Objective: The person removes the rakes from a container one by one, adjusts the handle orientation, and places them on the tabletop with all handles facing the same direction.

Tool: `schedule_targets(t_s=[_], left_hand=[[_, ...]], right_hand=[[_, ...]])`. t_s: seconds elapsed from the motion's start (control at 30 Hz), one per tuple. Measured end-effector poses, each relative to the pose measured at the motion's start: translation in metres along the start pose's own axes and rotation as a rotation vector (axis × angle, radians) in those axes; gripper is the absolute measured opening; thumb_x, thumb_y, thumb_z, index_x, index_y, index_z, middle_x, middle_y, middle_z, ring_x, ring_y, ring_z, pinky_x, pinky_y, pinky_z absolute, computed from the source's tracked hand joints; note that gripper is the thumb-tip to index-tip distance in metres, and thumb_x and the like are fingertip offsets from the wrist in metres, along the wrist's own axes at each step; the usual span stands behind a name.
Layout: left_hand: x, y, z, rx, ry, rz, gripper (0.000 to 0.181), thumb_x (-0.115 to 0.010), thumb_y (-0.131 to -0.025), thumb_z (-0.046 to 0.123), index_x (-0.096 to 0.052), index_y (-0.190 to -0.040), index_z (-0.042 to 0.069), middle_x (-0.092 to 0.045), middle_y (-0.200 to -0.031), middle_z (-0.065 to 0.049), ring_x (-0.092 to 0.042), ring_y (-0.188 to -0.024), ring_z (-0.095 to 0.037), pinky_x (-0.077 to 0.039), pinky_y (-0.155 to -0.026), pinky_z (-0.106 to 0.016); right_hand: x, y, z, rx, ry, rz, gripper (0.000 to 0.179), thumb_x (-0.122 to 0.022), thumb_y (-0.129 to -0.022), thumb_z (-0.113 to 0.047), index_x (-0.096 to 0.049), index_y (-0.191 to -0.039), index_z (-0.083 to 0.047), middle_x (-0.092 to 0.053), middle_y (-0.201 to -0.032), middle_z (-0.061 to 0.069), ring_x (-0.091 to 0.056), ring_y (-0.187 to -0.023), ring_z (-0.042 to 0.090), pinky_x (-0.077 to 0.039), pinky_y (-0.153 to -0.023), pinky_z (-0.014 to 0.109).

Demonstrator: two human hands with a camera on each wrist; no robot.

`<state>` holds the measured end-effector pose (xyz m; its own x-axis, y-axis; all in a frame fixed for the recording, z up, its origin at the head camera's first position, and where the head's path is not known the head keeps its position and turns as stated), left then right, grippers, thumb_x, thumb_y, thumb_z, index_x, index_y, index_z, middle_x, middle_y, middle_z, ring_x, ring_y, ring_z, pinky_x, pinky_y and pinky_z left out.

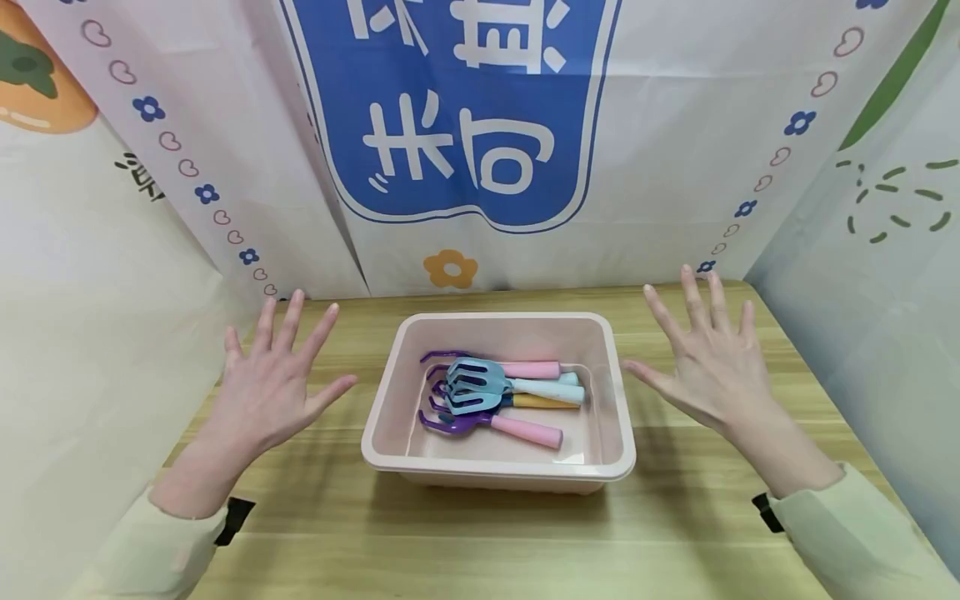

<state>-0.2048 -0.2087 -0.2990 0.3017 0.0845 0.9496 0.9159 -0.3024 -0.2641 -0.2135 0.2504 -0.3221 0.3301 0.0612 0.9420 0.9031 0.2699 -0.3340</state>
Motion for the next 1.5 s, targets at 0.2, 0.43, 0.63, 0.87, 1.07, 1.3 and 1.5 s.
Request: schedule_targets(t_s=[0.2,0.43,0.63,0.87,1.07,1.3,1.5], left_hand=[[0.005,-0.002,-0.001,-0.011,-0.019,0.007,0.09,-0.039,-0.087,0.075,-0.008,-0.157,0.029,0.012,-0.16,-0.011,0.008,-0.144,-0.041,-0.002,-0.101,-0.077],[0.013,-0.006,-0.003,-0.024,-0.046,0.02,0.09,-0.039,-0.086,0.076,-0.009,-0.157,0.03,0.009,-0.161,-0.012,0.004,-0.143,-0.043,-0.003,-0.099,-0.078],[0.015,-0.008,-0.003,-0.028,-0.055,0.013,0.091,-0.04,-0.086,0.076,-0.003,-0.157,0.032,0.013,-0.16,-0.011,0.006,-0.143,-0.042,-0.003,-0.1,-0.078],[0.012,-0.01,0.0,-0.027,-0.036,0.005,0.09,-0.04,-0.087,0.074,-0.001,-0.157,0.032,0.014,-0.16,-0.01,0.007,-0.143,-0.041,0.002,-0.102,-0.074],[0.0,-0.01,0.008,-0.029,-0.001,-0.01,0.09,-0.038,-0.087,0.076,-0.005,-0.157,0.03,0.011,-0.16,-0.011,0.004,-0.144,-0.042,0.0,-0.102,-0.075],[-0.017,-0.008,0.018,-0.027,0.056,-0.032,0.091,-0.038,-0.087,0.075,-0.004,-0.157,0.028,0.012,-0.16,-0.011,0.004,-0.144,-0.042,0.001,-0.103,-0.073],[-0.034,-0.006,0.025,-0.023,0.192,-0.07,0.09,-0.038,-0.089,0.073,-0.003,-0.157,0.027,0.01,-0.16,-0.01,0.0,-0.144,-0.042,-0.002,-0.104,-0.072]], right_hand=[[0.005,-0.001,0.002,0.021,0.036,0.007,0.095,-0.05,-0.084,-0.071,-0.01,-0.157,-0.026,0.006,-0.16,0.019,0.001,-0.143,0.046,-0.011,-0.1,0.076],[0.012,-0.005,-0.001,0.055,0.033,0.029,0.094,-0.054,-0.084,-0.068,-0.014,-0.157,-0.025,0.008,-0.161,0.015,0.003,-0.144,0.042,-0.013,-0.1,0.076],[0.015,-0.011,-0.008,0.087,0.028,0.02,0.093,-0.053,-0.084,-0.069,-0.016,-0.157,-0.024,0.006,-0.161,0.015,0.005,-0.145,0.039,-0.01,-0.102,0.075],[0.023,-0.028,-0.025,0.178,0.042,0.038,0.092,-0.054,-0.083,-0.069,-0.021,-0.156,-0.024,0.007,-0.162,0.012,0.004,-0.145,0.037,-0.013,-0.103,0.074],[0.027,-0.044,-0.041,0.25,0.043,0.033,0.092,-0.054,-0.083,-0.069,-0.022,-0.156,-0.023,0.011,-0.161,0.009,0.006,-0.145,0.036,-0.013,-0.102,0.076],[0.029,-0.058,-0.061,0.333,0.031,0.017,0.093,-0.053,-0.083,-0.07,-0.022,-0.156,-0.022,0.012,-0.161,0.008,0.005,-0.145,0.036,-0.01,-0.105,0.073],[0.023,-0.067,-0.077,0.376,0.003,-0.033,0.091,-0.052,-0.084,-0.071,-0.024,-0.156,-0.022,0.006,-0.162,0.011,0.003,-0.146,0.036,-0.01,-0.107,0.07]])
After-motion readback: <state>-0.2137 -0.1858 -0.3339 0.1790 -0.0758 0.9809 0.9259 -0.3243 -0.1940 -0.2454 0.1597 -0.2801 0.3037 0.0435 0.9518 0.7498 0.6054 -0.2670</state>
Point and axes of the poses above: each hand's wrist, its own y-axis away from the middle knuckle, its own x-axis out of the back of the hand, z = x × y, the point moved 6 cm from there along -y, towards the middle knuckle
